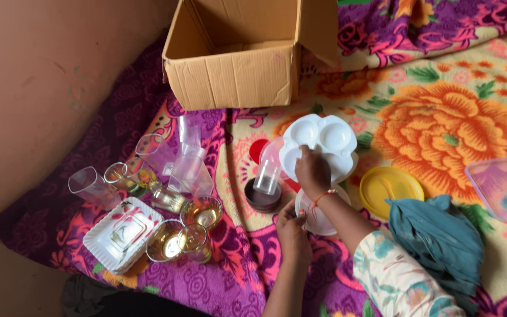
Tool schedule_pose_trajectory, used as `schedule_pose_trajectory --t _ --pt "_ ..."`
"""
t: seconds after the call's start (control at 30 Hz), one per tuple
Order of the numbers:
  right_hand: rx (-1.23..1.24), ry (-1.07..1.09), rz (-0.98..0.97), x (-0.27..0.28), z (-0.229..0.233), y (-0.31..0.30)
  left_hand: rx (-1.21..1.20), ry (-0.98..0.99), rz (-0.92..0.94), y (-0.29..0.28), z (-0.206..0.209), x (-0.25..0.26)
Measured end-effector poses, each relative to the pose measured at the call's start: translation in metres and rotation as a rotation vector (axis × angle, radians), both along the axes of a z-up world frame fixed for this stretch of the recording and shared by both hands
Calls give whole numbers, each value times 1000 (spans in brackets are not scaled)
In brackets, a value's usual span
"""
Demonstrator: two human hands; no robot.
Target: The person wipes several plastic containers and lids with a cloth on a floral blanket. They handle a yellow lid, a clear container, and a white segmented tray, wiping each item and placing them back on the blanket.
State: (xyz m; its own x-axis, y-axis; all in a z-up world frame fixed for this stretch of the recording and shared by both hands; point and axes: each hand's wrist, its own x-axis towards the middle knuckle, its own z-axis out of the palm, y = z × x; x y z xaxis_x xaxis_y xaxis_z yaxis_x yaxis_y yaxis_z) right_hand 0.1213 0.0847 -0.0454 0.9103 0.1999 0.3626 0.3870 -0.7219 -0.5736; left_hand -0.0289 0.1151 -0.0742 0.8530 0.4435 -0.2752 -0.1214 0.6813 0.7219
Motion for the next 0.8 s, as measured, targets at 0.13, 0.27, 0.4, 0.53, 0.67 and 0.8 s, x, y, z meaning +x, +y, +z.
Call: schedule_pose_trajectory --t 0.13,0.27,0.4,0.53,0.67,0.8 --pt "334 -163 5 7 4 -36 -76 -3 -15 -1 9 -4" --pt "592 -172 103 0 4 -116 -46 -4 -74 -1 9 -5" --pt "763 364 241 -46 -6 -191 -45 -56 -204 -3 6 -8" --pt "470 429 177 -80 -11 -206 15 75 -282 -9 22 -11" --pt "332 180 182 -88 -9 -190 218 245 -344 -18 58 -22" --pt "219 3 162 -95 1 -176 349 193 -341 -26 58 -20"
